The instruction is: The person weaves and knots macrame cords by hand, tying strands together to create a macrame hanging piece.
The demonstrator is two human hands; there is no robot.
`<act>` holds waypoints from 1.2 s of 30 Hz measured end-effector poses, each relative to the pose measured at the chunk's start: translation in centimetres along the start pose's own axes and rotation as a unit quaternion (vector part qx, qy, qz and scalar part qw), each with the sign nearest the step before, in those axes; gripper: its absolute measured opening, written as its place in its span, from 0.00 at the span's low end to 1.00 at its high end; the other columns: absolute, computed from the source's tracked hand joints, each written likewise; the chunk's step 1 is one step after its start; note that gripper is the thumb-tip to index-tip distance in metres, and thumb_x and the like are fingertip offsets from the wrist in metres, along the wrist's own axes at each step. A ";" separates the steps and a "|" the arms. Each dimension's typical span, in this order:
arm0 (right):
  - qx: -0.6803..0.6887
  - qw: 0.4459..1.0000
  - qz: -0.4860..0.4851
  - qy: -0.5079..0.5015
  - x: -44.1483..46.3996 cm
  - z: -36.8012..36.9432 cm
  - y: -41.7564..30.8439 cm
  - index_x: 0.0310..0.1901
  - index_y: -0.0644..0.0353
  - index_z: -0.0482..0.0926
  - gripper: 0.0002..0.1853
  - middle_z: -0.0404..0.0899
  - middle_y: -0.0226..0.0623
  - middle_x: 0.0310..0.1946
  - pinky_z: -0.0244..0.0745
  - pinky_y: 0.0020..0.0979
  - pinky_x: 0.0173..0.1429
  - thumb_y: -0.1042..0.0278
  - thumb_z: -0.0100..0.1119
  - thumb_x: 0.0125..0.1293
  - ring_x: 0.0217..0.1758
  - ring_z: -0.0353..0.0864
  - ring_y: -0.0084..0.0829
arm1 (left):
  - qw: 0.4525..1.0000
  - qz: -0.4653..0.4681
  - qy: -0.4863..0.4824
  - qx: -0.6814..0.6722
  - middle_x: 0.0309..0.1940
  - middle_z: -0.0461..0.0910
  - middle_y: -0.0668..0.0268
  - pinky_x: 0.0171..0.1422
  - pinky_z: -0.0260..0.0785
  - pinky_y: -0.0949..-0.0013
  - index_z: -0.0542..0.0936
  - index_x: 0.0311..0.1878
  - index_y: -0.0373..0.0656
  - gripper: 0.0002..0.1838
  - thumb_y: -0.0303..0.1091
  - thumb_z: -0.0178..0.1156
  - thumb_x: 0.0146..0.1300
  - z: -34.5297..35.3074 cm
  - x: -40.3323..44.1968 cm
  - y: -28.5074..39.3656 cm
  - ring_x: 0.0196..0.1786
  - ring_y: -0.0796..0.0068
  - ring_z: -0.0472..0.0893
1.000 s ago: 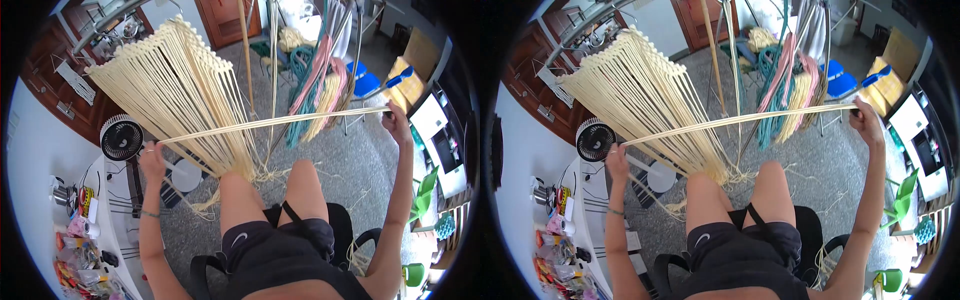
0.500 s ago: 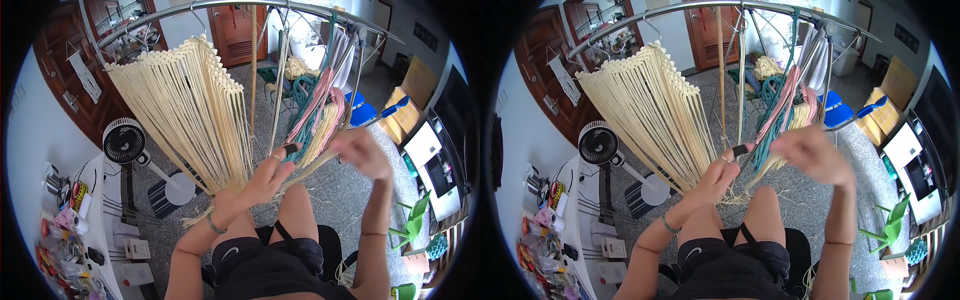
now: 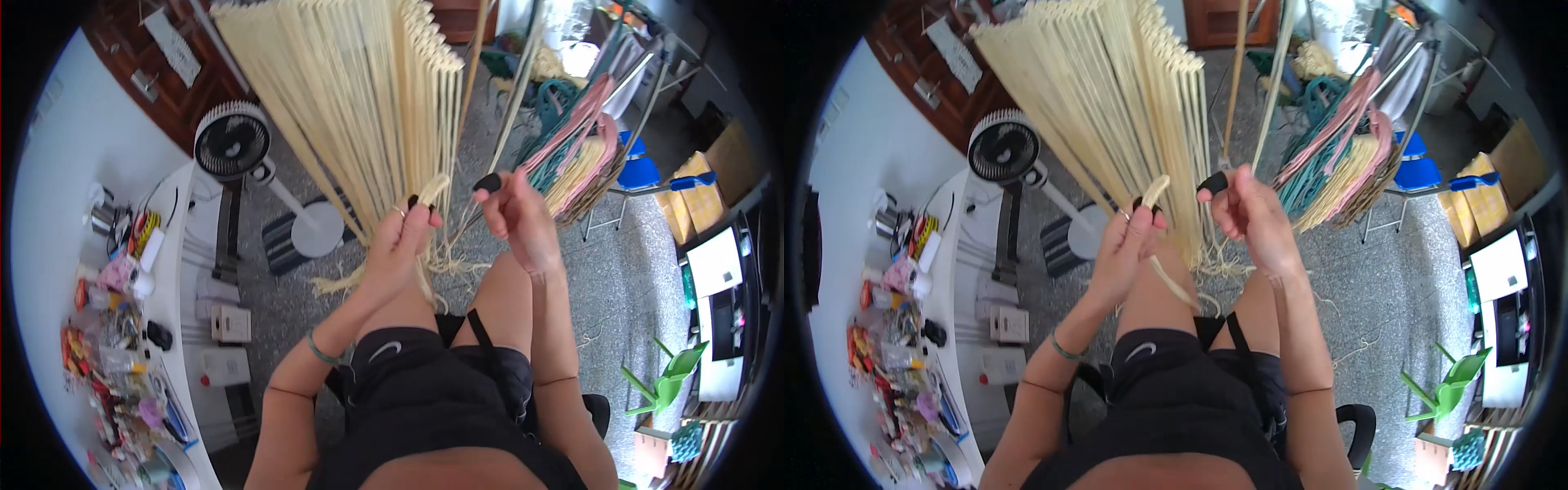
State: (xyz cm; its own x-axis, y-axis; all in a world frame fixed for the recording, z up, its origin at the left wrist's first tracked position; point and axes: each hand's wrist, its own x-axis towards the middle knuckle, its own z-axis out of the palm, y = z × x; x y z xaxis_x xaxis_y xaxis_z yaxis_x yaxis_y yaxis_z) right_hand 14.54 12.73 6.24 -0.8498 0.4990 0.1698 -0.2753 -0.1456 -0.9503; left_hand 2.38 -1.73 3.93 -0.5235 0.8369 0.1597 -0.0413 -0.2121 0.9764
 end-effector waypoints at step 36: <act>-0.165 0.971 -0.103 0.138 -3.8 6.2 11.8 0.33 0.62 0.76 0.07 0.70 0.25 0.24 0.59 0.18 0.28 0.78 0.62 0.51 0.24 0.65 0.15 | 0.971 -0.175 0.054 -0.151 0.20 0.55 0.80 0.24 0.46 0.81 0.68 0.33 0.44 0.14 0.42 0.41 0.71 -2.2 -6.1 -5.9 0.21 0.90 0.53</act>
State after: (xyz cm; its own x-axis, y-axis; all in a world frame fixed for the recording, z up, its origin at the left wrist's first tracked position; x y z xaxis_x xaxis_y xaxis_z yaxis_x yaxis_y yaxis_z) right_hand 11.73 3.84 -3.98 -0.6272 0.7044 0.3322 -0.2295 0.2405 -0.9431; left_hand 3.93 -6.73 -3.11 -0.5178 0.8301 -0.2067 -0.4720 -0.0757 0.8783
